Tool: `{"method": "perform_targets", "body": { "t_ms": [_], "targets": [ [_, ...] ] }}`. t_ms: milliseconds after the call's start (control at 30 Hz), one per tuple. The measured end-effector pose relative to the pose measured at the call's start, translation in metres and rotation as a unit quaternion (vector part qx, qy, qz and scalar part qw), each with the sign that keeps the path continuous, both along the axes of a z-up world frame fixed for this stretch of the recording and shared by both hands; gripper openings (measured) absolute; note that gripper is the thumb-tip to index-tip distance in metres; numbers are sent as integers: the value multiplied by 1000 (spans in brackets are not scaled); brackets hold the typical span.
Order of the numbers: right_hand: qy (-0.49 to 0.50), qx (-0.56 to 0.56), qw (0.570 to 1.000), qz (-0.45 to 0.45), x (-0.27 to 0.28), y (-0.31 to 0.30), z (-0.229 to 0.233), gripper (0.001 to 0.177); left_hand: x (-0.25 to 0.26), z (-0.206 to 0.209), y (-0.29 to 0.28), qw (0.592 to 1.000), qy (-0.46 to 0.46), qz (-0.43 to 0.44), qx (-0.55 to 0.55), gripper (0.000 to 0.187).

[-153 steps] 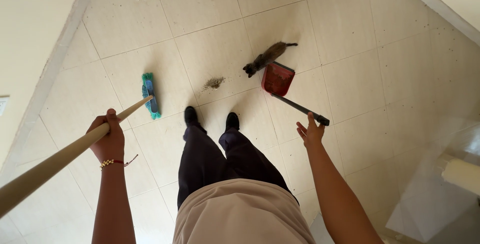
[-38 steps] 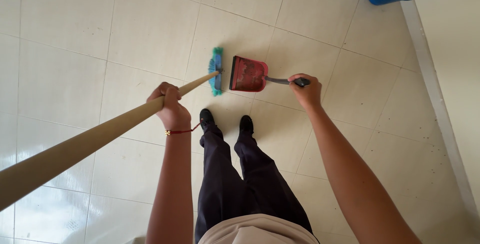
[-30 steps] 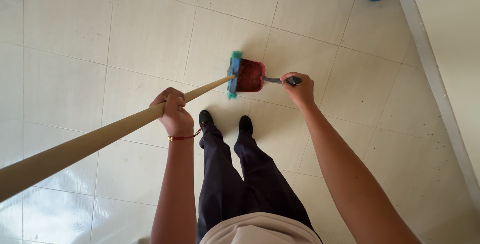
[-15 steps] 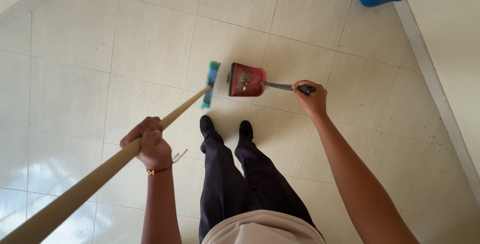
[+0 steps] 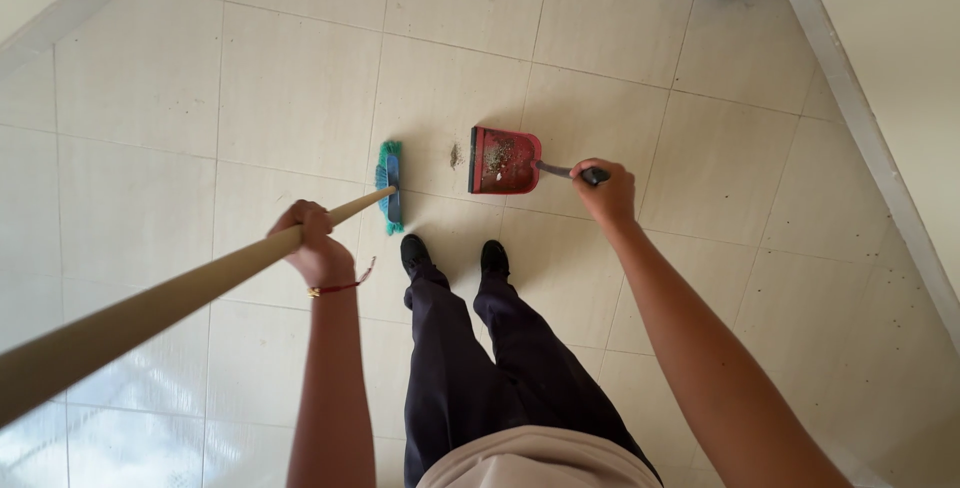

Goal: The person sweeps debris into a pile using a broom and then pushes the debris into a long-handled dustpan while moving across a tiled floor.

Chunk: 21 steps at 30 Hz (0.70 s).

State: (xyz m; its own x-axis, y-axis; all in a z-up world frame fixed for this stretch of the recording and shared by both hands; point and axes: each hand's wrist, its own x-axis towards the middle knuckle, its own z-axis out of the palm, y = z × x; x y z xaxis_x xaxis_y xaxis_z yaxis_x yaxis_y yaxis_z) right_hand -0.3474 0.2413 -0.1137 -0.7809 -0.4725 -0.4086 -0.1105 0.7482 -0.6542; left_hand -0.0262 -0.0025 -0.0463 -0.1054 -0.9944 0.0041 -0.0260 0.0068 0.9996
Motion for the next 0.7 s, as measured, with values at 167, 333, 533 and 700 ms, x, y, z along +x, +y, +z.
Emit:
{"method": "perform_targets", "body": {
  "t_ms": [167,333,533,700],
  "targets": [
    [4,17,1000,-13,6,-3,3,6,-46,-3,31,997,-74,-30,-5,16],
    [-15,25,999,-20,-2,-3,9,8,-81,2,70,998,-21,-63,6,20],
    [-21,9,999,-28,-5,1,7,7,-100,15,110,994,46,-74,62,18],
    [-21,7,999,-31,-8,8,6,7,-97,29,117,993,73,-57,74,21]
  ]
}}
